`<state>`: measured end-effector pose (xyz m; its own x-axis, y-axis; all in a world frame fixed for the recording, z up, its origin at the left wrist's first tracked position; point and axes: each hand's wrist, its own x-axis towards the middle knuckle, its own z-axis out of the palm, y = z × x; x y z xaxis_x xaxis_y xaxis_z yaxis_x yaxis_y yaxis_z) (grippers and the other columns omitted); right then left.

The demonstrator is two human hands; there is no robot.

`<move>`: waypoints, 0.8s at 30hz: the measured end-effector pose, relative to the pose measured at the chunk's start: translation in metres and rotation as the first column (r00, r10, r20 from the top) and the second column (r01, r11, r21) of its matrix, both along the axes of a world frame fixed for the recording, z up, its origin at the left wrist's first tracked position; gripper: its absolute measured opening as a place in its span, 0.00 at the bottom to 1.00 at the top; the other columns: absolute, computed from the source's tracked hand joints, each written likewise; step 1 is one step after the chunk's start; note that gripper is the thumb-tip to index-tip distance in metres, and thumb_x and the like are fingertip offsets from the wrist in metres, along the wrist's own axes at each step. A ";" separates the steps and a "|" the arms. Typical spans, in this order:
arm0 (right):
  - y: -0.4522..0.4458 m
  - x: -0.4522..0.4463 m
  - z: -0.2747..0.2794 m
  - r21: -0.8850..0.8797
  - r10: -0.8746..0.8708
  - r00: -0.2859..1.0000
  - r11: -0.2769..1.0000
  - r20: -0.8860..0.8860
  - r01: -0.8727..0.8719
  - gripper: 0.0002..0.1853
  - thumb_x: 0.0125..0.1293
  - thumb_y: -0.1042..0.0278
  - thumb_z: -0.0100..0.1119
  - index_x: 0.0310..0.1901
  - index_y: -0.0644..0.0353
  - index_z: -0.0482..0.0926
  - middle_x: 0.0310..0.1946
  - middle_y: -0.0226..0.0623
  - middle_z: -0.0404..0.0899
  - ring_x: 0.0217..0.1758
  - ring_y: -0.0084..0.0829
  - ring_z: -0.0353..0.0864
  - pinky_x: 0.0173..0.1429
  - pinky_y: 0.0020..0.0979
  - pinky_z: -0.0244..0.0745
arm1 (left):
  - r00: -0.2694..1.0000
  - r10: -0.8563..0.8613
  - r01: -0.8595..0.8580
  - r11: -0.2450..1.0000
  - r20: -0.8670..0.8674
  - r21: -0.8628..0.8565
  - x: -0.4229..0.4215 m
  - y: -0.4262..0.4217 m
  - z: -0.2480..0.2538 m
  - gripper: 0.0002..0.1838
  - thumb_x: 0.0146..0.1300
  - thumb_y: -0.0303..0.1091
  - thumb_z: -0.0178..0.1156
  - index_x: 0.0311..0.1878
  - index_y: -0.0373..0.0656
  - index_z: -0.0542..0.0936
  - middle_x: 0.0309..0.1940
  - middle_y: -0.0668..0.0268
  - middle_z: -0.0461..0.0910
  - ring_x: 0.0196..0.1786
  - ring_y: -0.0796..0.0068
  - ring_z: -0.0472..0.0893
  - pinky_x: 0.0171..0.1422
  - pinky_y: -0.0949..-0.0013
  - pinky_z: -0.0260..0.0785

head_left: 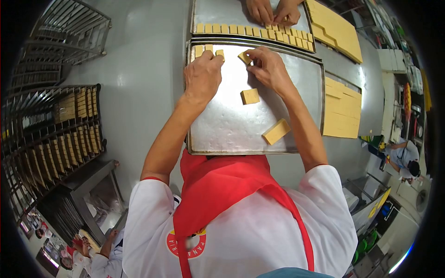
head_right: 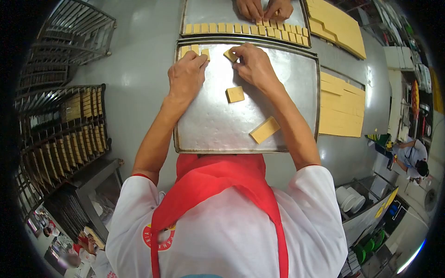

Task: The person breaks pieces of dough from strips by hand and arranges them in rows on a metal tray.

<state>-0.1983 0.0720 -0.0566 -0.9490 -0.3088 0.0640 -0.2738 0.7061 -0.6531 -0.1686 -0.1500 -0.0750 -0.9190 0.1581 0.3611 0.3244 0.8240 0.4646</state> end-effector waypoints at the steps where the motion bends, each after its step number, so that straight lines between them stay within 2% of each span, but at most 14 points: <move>1: 0.000 0.001 -0.002 0.000 0.000 1.000 1.000 0.003 0.000 0.16 0.57 0.74 0.72 0.49 0.62 0.88 0.40 0.45 0.84 0.43 0.48 0.85 0.50 0.42 0.79 | 1.000 0.000 0.000 1.000 0.003 0.000 0.001 -0.001 -0.003 0.04 0.66 0.28 0.66 0.39 0.45 0.89 0.34 0.61 0.81 0.38 0.54 0.87 0.41 0.52 0.80; 3: -0.002 0.001 -0.009 -0.087 0.029 0.996 0.996 -0.083 -0.036 0.12 0.59 0.74 0.71 0.45 0.63 0.88 0.41 0.43 0.85 0.45 0.48 0.86 0.50 0.43 0.79 | 0.998 0.027 -0.026 0.999 0.054 -0.028 -0.001 -0.003 -0.005 0.06 0.66 0.32 0.71 0.45 0.49 0.91 0.40 0.67 0.84 0.41 0.58 0.87 0.44 0.55 0.80; 4: -0.005 0.001 -0.011 -0.087 0.029 0.996 0.996 -0.083 -0.037 0.12 0.59 0.74 0.71 0.45 0.63 0.88 0.41 0.43 0.85 0.45 0.48 0.86 0.50 0.43 0.79 | 0.998 0.028 -0.026 0.999 0.054 -0.027 -0.002 -0.002 -0.006 0.06 0.66 0.32 0.71 0.45 0.49 0.91 0.40 0.67 0.84 0.41 0.58 0.87 0.44 0.55 0.80; 6: -0.014 -0.002 -0.014 -0.025 0.054 0.979 0.998 -0.199 -0.060 0.13 0.60 0.76 0.74 0.47 0.64 0.87 0.44 0.41 0.86 0.42 0.41 0.87 0.48 0.37 0.82 | 0.998 0.037 -0.036 0.999 0.041 -0.026 -0.004 -0.002 -0.006 0.06 0.66 0.32 0.71 0.45 0.49 0.91 0.40 0.67 0.84 0.41 0.58 0.87 0.45 0.55 0.80; 7: -0.018 -0.003 -0.016 -0.026 0.054 0.979 0.998 -0.199 -0.060 0.13 0.60 0.76 0.74 0.47 0.64 0.87 0.44 0.41 0.86 0.42 0.41 0.87 0.48 0.37 0.82 | 0.998 0.037 -0.036 0.999 0.041 -0.027 -0.006 -0.003 -0.007 0.06 0.66 0.32 0.71 0.45 0.49 0.91 0.40 0.67 0.84 0.41 0.58 0.87 0.45 0.55 0.80; 9: -0.026 -0.006 -0.020 -0.043 0.076 0.940 0.994 -0.332 -0.096 0.10 0.61 0.75 0.74 0.44 0.64 0.87 0.44 0.41 0.87 0.43 0.43 0.88 0.49 0.38 0.83 | 0.999 0.037 -0.037 0.999 0.019 -0.030 -0.010 -0.003 -0.007 0.07 0.66 0.32 0.71 0.46 0.50 0.91 0.40 0.67 0.84 0.41 0.58 0.87 0.45 0.55 0.80; 12: -0.033 -0.008 -0.023 -0.039 0.049 0.946 0.997 -0.319 -0.065 0.08 0.62 0.72 0.73 0.42 0.61 0.88 0.45 0.40 0.88 0.46 0.46 0.88 0.50 0.42 0.82 | 0.999 0.038 -0.037 0.999 -0.033 0.011 -0.010 -0.001 -0.005 0.07 0.65 0.27 0.66 0.40 0.48 0.91 0.36 0.62 0.82 0.39 0.56 0.87 0.42 0.53 0.81; 14: -0.035 -0.009 -0.025 -0.037 0.045 0.950 0.998 -0.309 -0.060 0.07 0.62 0.70 0.71 0.41 0.60 0.89 0.45 0.40 0.88 0.48 0.47 0.87 0.52 0.44 0.81 | 0.999 0.034 -0.034 0.999 -0.038 0.005 -0.011 -0.002 -0.005 0.07 0.65 0.26 0.65 0.40 0.48 0.91 0.36 0.62 0.82 0.39 0.56 0.87 0.42 0.53 0.81; 19: -0.038 -0.012 -0.025 -0.026 0.045 0.947 0.998 -0.317 -0.056 0.07 0.64 0.69 0.70 0.41 0.60 0.88 0.43 0.39 0.87 0.45 0.46 0.87 0.49 0.44 0.81 | 0.998 0.032 -0.032 0.999 -0.045 0.002 -0.014 -0.002 -0.007 0.08 0.64 0.25 0.65 0.40 0.47 0.91 0.36 0.62 0.82 0.39 0.55 0.87 0.43 0.52 0.81; 22: -0.041 -0.013 -0.023 0.009 0.035 0.940 0.999 -0.339 -0.034 0.08 0.63 0.68 0.74 0.42 0.59 0.89 0.44 0.37 0.88 0.43 0.44 0.89 0.47 0.39 0.82 | 0.999 0.048 -0.048 0.997 -0.011 -0.051 -0.015 -0.002 -0.010 0.08 0.64 0.30 0.71 0.46 0.51 0.91 0.40 0.68 0.84 0.41 0.59 0.87 0.46 0.55 0.81; 24: -0.043 -0.012 -0.023 -0.004 0.026 0.944 1.000 -0.330 -0.029 0.07 0.64 0.68 0.72 0.41 0.60 0.88 0.43 0.38 0.87 0.44 0.45 0.88 0.48 0.42 0.82 | 0.998 0.057 -0.057 0.997 -0.011 -0.060 -0.016 -0.001 -0.011 0.08 0.64 0.30 0.71 0.46 0.51 0.91 0.39 0.68 0.84 0.41 0.59 0.87 0.45 0.55 0.80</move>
<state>-0.2104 0.0293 -0.0794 -0.8653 -0.3328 0.3749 -0.4945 0.6900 -0.5286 -0.1843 -0.1514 -0.0857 -0.9237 0.1275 0.3612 0.2803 0.8678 0.4102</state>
